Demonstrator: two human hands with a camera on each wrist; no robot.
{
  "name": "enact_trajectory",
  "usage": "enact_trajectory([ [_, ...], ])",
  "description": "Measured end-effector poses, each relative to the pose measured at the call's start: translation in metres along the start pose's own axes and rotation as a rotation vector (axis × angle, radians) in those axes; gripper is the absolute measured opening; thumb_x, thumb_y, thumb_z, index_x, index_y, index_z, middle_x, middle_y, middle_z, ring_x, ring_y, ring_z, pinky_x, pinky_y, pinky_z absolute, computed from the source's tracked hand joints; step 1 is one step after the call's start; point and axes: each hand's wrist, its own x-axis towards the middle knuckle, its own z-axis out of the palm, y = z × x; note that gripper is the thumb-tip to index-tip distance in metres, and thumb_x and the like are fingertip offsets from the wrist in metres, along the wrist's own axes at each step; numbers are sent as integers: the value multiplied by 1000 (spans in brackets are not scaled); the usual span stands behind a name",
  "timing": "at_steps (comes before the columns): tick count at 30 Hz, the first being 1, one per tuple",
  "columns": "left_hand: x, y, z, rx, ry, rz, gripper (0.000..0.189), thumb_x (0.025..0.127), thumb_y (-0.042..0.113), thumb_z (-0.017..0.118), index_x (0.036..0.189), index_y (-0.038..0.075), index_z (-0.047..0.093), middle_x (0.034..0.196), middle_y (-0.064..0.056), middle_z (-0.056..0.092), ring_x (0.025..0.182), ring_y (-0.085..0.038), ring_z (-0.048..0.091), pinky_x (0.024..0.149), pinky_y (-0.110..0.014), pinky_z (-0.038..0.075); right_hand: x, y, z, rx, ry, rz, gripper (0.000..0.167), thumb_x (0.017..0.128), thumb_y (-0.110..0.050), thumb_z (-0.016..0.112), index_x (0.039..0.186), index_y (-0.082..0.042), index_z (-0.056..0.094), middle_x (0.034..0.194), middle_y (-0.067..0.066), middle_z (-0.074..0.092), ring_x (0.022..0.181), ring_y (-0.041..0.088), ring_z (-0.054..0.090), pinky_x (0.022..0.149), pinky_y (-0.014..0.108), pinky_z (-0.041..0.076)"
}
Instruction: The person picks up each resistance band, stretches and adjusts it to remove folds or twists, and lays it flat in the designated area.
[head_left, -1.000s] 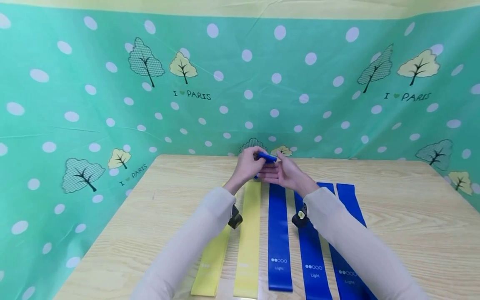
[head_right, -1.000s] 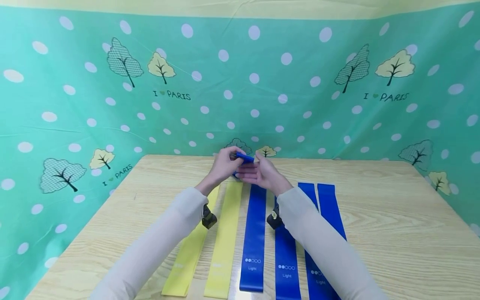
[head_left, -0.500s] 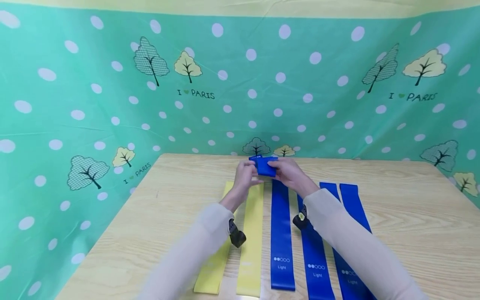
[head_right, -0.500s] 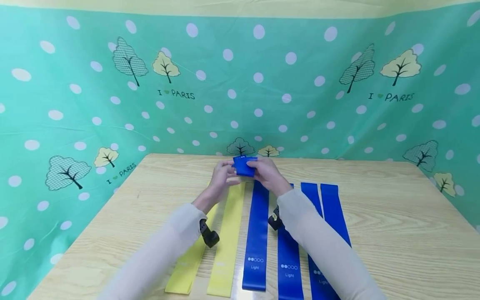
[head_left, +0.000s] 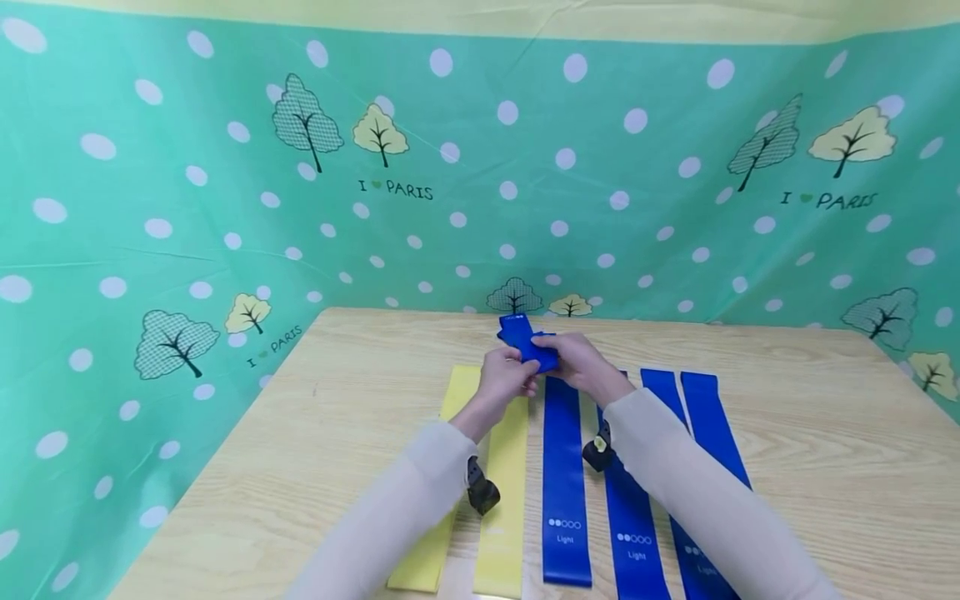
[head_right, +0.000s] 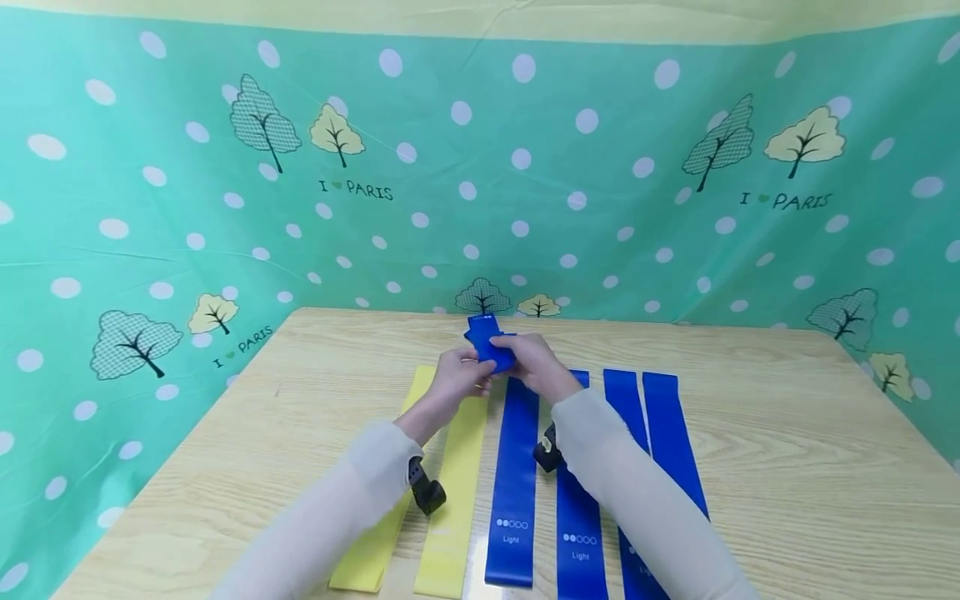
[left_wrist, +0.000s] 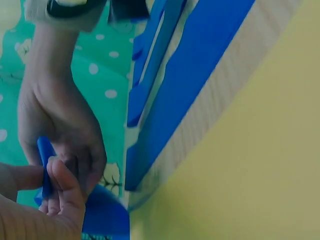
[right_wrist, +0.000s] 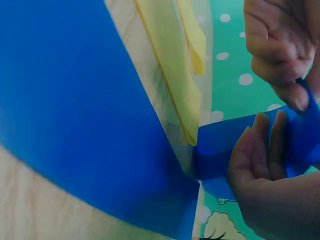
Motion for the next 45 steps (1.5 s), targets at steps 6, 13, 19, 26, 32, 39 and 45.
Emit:
enact_trajectory([
  [6, -14, -4, 9, 94, -136, -22, 18, 89, 3, 61, 80, 7, 46, 67, -7, 63, 48, -8, 54, 48, -18, 49, 8, -2, -10, -34, 24, 85, 40, 93, -16, 59, 126, 4, 48, 106, 7, 64, 84, 11, 62, 76, 22, 53],
  [13, -32, -4, 14, 176, -232, -56, 14, 87, 4, 64, 99, -2, 59, 68, -9, 66, 47, -9, 55, 48, -20, 51, 16, -17, -20, -39, 63, 136, 75, 93, -19, 59, 150, 2, 14, 157, 16, 20, 140, 32, 31, 113, 41, 33],
  [19, -47, -3, 13, 252, -306, -61, 16, 86, 5, 66, 79, 5, 52, 77, -19, 71, 48, -10, 56, 49, -21, 52, 14, -29, -29, -10, 129, 131, 84, 91, -20, 62, 151, -1, 7, 161, 10, 9, 146, 27, 18, 117, 39, 25],
  [26, -58, -4, 6, 313, -382, -64, 13, 85, 4, 67, 82, 4, 54, 76, -19, 71, 48, -11, 56, 48, -24, 52, 11, -38, -44, -27, 92, 76, 69, 95, -20, 57, 149, -1, 20, 158, 11, 20, 143, 27, 27, 115, 39, 28],
  [32, -66, -6, 0, 354, -463, -80, 24, 84, 0, 67, 74, 8, 47, 71, -18, 70, 47, -12, 56, 44, -21, 48, 7, -44, -54, -26, 129, 58, 66, 95, -21, 56, 149, -2, 22, 158, 8, 22, 139, 22, 33, 109, 32, 36],
  [39, -73, -8, -6, 365, -490, -93, 11, 84, 0, 67, 86, 4, 57, 72, -16, 70, 48, -12, 56, 46, -23, 50, 2, -48, -66, -53, 167, 43, 71, 95, -22, 54, 151, -2, 15, 159, 8, 18, 134, 21, 37, 107, 33, 37],
  [45, -76, -11, -14, 397, -537, -115, 9, 83, 1, 67, 89, 1, 61, 71, -13, 70, 51, -13, 56, 46, -21, 48, -3, -50, -78, -37, 167, 32, 78, 97, -23, 51, 152, -5, -1, 161, 8, 2, 145, 26, 20, 116, 38, 26],
])
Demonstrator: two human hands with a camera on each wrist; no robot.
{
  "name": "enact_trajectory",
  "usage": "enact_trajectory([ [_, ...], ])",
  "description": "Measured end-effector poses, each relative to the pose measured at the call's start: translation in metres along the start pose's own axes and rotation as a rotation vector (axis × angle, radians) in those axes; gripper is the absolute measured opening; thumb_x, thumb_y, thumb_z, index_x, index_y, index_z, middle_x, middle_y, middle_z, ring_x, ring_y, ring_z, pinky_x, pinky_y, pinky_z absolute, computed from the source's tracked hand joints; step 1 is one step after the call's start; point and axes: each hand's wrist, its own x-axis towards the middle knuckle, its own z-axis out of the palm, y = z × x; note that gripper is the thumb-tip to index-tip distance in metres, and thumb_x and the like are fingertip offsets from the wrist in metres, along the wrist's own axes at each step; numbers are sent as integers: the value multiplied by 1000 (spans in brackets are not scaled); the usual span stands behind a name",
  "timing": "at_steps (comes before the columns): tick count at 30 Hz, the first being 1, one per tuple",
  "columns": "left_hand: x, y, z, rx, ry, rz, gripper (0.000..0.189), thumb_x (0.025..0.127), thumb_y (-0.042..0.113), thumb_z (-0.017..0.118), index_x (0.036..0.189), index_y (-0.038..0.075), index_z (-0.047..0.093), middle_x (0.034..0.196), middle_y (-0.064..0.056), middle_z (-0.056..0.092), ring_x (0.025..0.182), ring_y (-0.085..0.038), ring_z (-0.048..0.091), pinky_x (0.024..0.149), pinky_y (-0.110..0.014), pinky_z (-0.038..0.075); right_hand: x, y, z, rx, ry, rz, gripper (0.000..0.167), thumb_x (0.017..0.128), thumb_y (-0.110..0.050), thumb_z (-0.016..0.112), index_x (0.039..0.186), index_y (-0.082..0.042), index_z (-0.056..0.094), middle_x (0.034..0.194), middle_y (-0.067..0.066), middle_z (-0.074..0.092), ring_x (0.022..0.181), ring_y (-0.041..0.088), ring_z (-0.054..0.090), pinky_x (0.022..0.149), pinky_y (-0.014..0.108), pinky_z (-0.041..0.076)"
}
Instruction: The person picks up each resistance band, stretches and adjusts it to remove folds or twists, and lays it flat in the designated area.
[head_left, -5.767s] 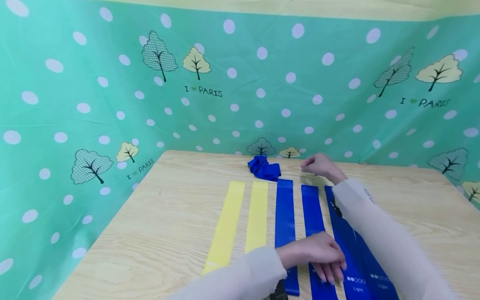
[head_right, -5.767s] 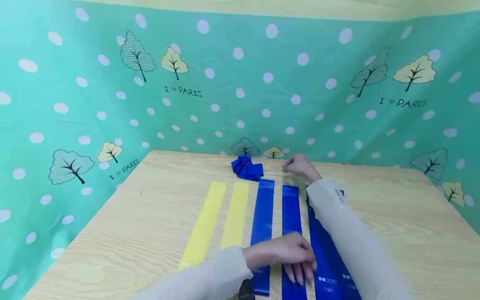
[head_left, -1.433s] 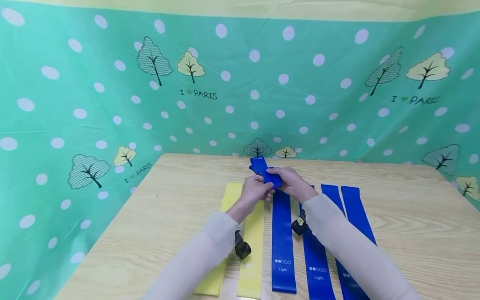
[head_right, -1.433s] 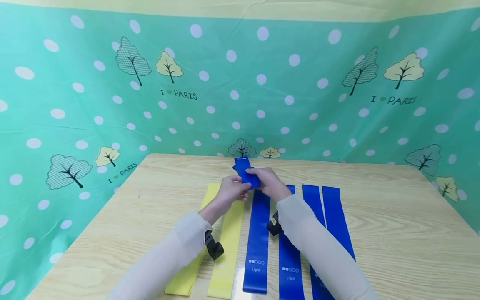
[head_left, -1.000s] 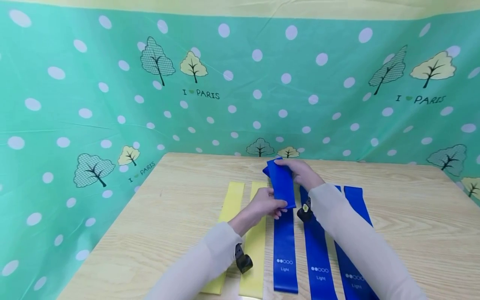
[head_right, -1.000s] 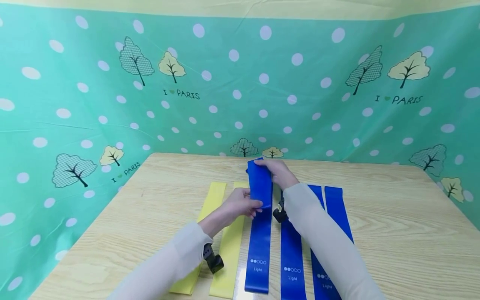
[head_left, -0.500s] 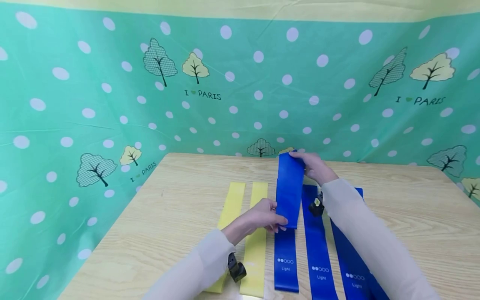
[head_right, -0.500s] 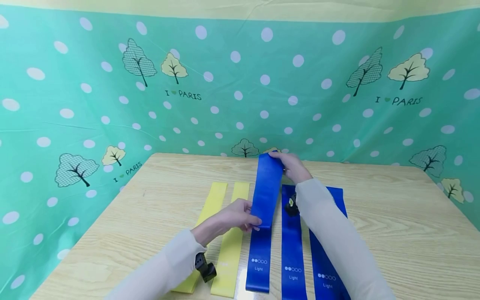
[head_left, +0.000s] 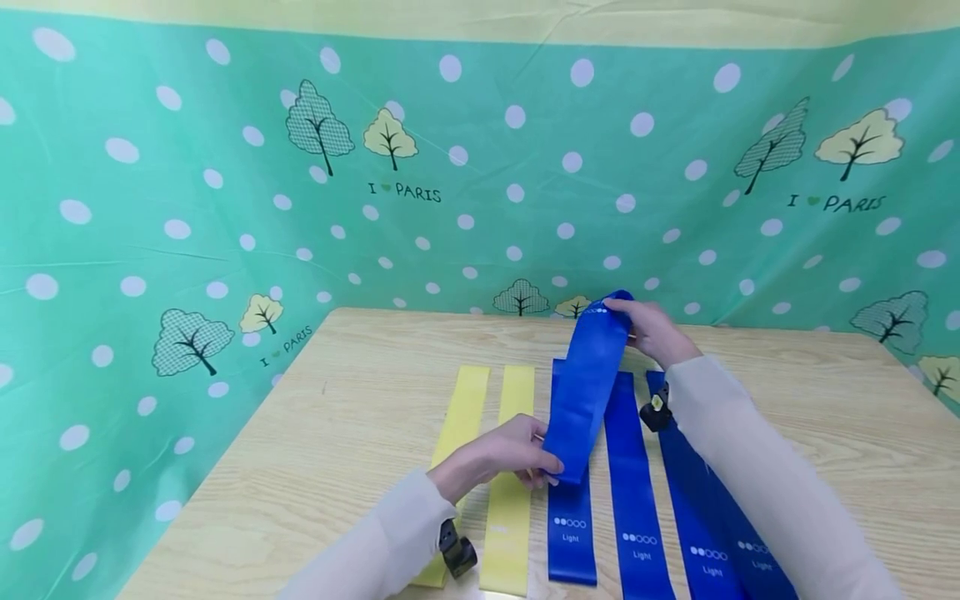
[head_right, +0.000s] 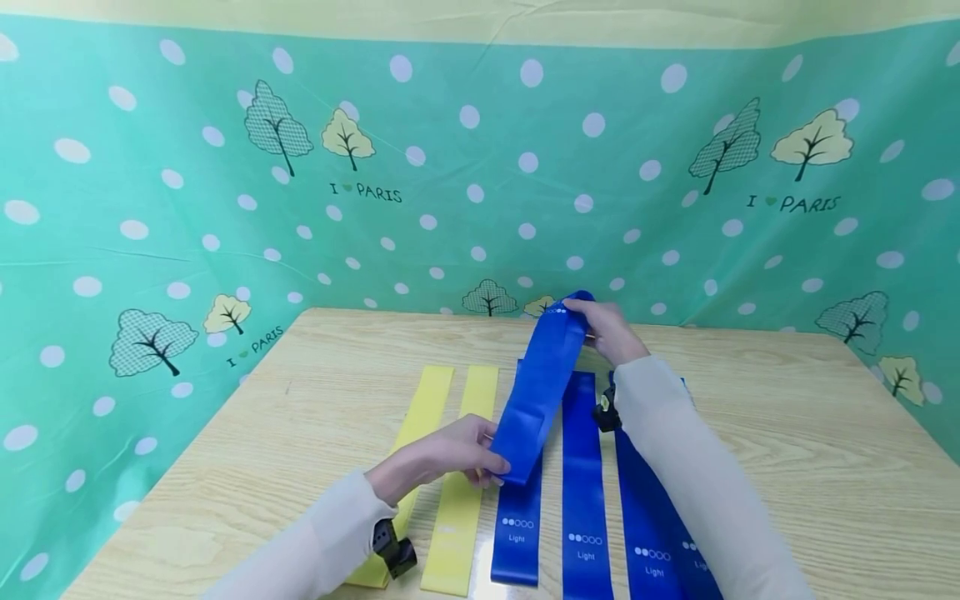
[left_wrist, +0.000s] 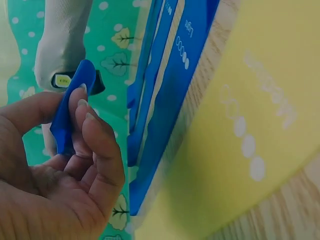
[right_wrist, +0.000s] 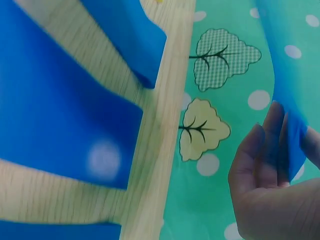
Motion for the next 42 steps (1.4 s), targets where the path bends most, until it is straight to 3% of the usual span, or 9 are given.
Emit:
enact_trajectory([
  [3, -2, -3, -2, 6, -10, -4, 9, 82, 0, 66, 90, 2, 62, 70, -11, 69, 51, -12, 56, 47, -20, 46, -2, 0, -7, 4, -3, 4, 79, 97, -26, 51, 152, -5, -2, 161, 9, 4, 144, 26, 24, 116, 38, 27],
  [6, -5, -6, -5, 12, -9, -10, 12, 82, 0, 66, 94, 1, 62, 71, -12, 69, 51, -11, 55, 47, -20, 45, -4, -1, -13, -8, -3, 7, 78, 96, -30, 53, 152, -5, 5, 153, 13, 27, 129, 23, 47, 107, 34, 39],
  [9, -7, -8, -8, 17, -13, -15, 17, 82, 0, 66, 99, 0, 63, 72, -12, 69, 51, -11, 55, 47, -21, 46, -6, 0, -19, -19, 9, 7, 65, 95, -32, 54, 147, -8, 24, 119, 3, 56, 94, 10, 61, 87, 26, 49],
  [14, -10, -11, -14, 22, -7, -4, 22, 82, 1, 65, 105, -2, 63, 71, -10, 68, 51, -11, 55, 49, -22, 47, -10, 0, -27, -41, 7, -1, 21, 97, -28, 52, 111, -15, 44, 78, -12, 58, 71, 3, 60, 70, 21, 49],
  [22, -14, -19, -27, 25, 17, -10, 12, 84, 2, 63, 95, -2, 65, 67, -3, 64, 54, -12, 56, 52, -23, 49, -13, 0, -40, -57, -91, -13, 10, 100, -19, 43, 107, -12, 42, 82, -9, 59, 75, 4, 61, 73, 20, 52],
  [27, -15, -23, -34, 16, 63, -9, 4, 85, 3, 61, 86, -1, 62, 68, -3, 60, 55, -12, 55, 50, -23, 50, -12, 4, -51, -121, -137, -46, 46, 101, -8, 35, 146, -2, 28, 82, -11, 61, 76, 4, 62, 74, 21, 53],
  [34, -14, -26, -39, -27, 130, -20, 15, 85, 3, 54, 96, -4, 61, 75, -6, 61, 59, -14, 56, 50, -22, 50, -17, 16, -68, -79, -193, -72, 56, 99, -5, 26, 150, 4, 4, 131, 17, 38, 81, 1, 59, 78, 19, 52],
  [38, -12, -26, -43, -82, 161, -20, 24, 84, 3, 49, 105, -6, 57, 83, -12, 65, 62, -15, 61, 51, -21, 49, -22, 21, -78, -20, -183, -43, 50, 100, -11, 40, 144, 4, 23, 115, 11, 53, 81, 2, 62, 79, 19, 53],
  [42, -9, -27, -46, -132, 210, -16, 28, 82, 1, 47, 108, -7, 54, 85, -14, 64, 60, -14, 62, 49, -21, 48, -26, 25, -83, -72, -150, -36, 24, 96, -21, 56, 113, -8, 45, 86, -8, 62, 79, 3, 64, 77, 19, 54],
])
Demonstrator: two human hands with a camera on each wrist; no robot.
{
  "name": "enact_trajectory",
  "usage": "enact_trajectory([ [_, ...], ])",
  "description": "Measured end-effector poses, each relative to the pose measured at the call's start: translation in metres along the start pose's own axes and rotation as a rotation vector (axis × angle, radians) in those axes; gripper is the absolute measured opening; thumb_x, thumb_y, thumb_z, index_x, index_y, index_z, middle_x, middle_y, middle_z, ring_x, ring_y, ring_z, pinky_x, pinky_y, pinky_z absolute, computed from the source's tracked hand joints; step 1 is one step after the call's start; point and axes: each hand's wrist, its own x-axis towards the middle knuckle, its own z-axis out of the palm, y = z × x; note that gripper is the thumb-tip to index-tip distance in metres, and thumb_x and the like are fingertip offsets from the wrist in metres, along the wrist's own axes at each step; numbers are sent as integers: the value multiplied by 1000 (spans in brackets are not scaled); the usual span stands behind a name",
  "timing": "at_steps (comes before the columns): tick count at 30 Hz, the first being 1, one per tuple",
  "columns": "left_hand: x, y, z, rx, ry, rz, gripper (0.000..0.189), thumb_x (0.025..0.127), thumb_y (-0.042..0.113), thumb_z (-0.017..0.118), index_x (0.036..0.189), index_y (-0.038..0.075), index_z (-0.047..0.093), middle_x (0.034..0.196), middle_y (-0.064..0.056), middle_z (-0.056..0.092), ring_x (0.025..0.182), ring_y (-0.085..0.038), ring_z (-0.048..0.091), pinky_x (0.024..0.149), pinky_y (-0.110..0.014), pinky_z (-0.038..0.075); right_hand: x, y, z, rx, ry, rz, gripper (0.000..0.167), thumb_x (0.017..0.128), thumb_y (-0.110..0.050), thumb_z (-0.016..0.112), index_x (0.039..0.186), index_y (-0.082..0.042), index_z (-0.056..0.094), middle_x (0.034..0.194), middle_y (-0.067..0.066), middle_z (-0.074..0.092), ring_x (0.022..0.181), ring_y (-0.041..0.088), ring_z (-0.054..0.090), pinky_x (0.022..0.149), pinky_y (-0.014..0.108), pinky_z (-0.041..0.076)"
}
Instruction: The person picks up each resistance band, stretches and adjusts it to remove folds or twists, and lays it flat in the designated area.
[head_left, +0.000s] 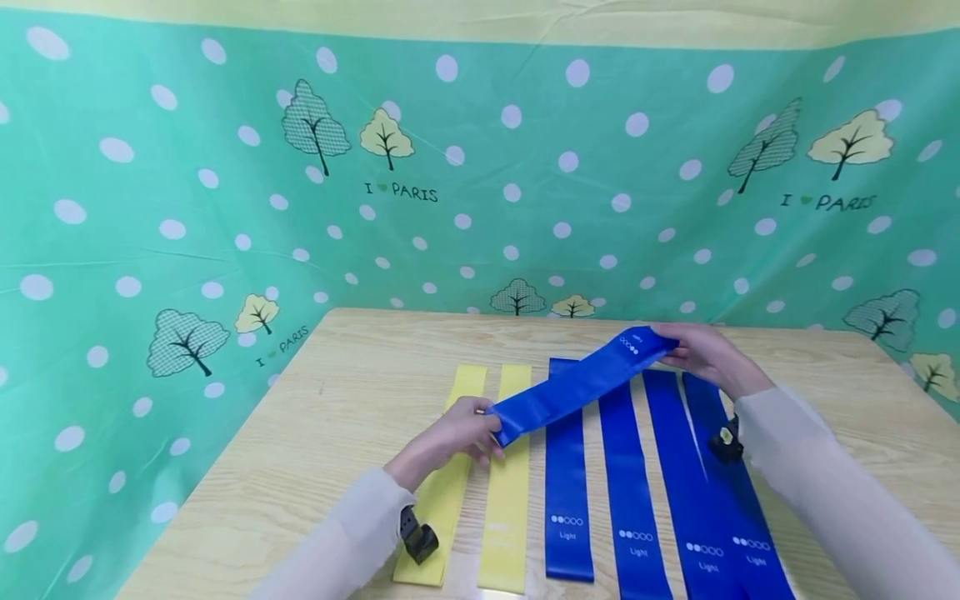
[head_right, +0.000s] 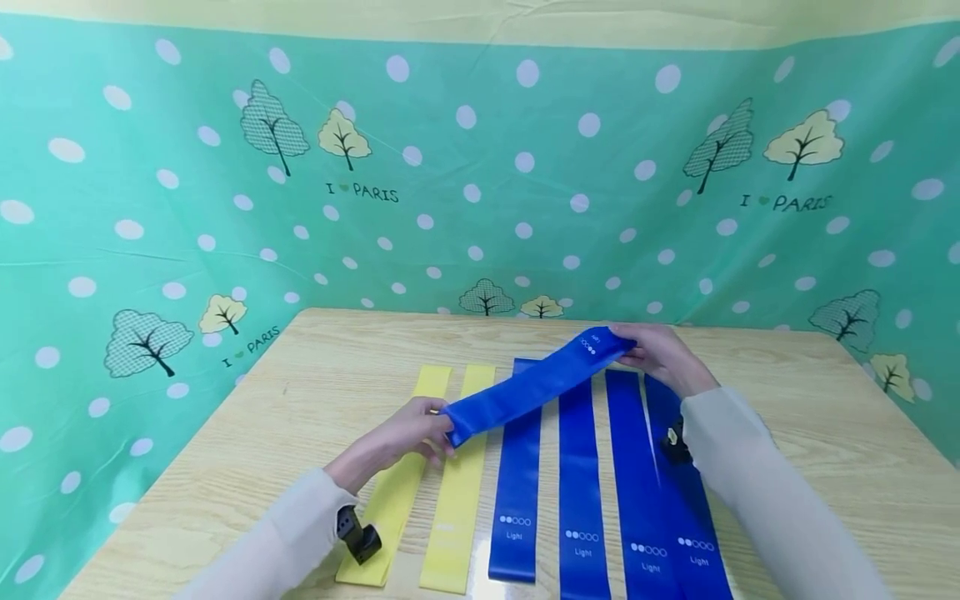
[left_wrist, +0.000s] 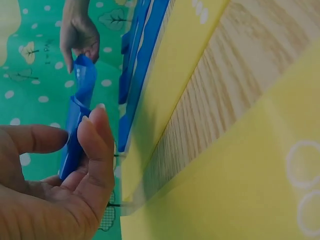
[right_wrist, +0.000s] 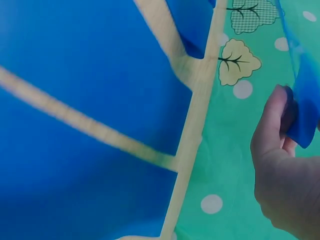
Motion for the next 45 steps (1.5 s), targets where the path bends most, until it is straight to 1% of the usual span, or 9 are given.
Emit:
enact_trajectory([
  [3, 2, 0, -2, -12, 34, 10, 28, 82, 0, 46, 108, -7, 53, 82, -13, 62, 56, -14, 60, 47, -22, 49, -3, 3, -3, -60, 23, -13, 23, 95, -20, 59, 111, -8, 47, 81, -11, 63, 76, 2, 65, 74, 19, 55],
  [7, 7, 0, -7, -14, 65, 16, 33, 83, -2, 47, 115, -9, 51, 79, -11, 61, 53, -13, 58, 45, -22, 50, -8, 7, -9, -195, 45, -32, 53, 95, -19, 57, 138, 2, 34, 92, -7, 61, 78, 0, 64, 79, 21, 55],
  [15, 17, -1, -19, 35, 134, 22, 14, 89, 1, 57, 102, -4, 53, 71, -8, 63, 56, -11, 59, 49, -22, 49, -20, 14, -27, -392, -20, -45, 75, 98, -14, 52, 146, 13, 3, 148, 39, 18, 91, -1, 58, 102, 37, 44],
  [19, 23, 2, -26, 68, 191, 29, 14, 88, 2, 61, 100, -3, 56, 72, -7, 66, 61, -14, 62, 54, -27, 53, -24, 19, -33, -378, -26, -37, 72, 96, -9, 54, 144, 17, 6, 139, 41, 34, 90, -1, 61, 97, 34, 49],
  [23, 28, 5, -31, 85, 232, 45, 16, 89, 3, 61, 103, -6, 61, 78, -10, 68, 67, -17, 64, 59, -31, 55, -26, 24, -36, -378, -28, -22, 72, 95, -9, 56, 142, 19, 10, 105, 7, 63, 86, 0, 63, 90, 30, 53],
  [26, 30, 7, -33, 84, 247, 51, 15, 91, 5, 59, 101, -5, 63, 80, -10, 67, 68, -18, 65, 61, -31, 55, -29, 27, -39, -382, -41, -8, 71, 95, -11, 56, 141, 21, 11, 94, -8, 62, 84, 1, 64, 89, 30, 54],
  [33, 37, 12, -33, 66, 252, 47, 15, 93, 7, 57, 99, -4, 65, 78, -6, 62, 67, -17, 63, 62, -29, 55, -42, 38, -45, -377, -93, 26, 71, 96, -9, 51, 141, 21, 6, 71, -12, 48, 67, 0, 52, 88, 30, 54],
  [39, 50, 20, -26, 76, 262, 48, 16, 94, 11, 57, 99, -2, 64, 82, -5, 63, 69, -15, 62, 60, -26, 53, -59, 47, -54, -466, -153, 44, 65, 94, -10, 52, 140, 19, 16, 106, 6, 60, 93, 10, 60, 90, 36, 53],
  [45, 64, 34, -13, 146, 281, 69, 20, 91, 12, 61, 105, -1, 66, 95, -6, 63, 68, -13, 51, 56, -23, 48, -80, 59, -64, -539, -200, 52, 57, 93, -9, 47, 136, 19, 23, 129, 32, 49, 106, 25, 59, 87, 40, 54],
])
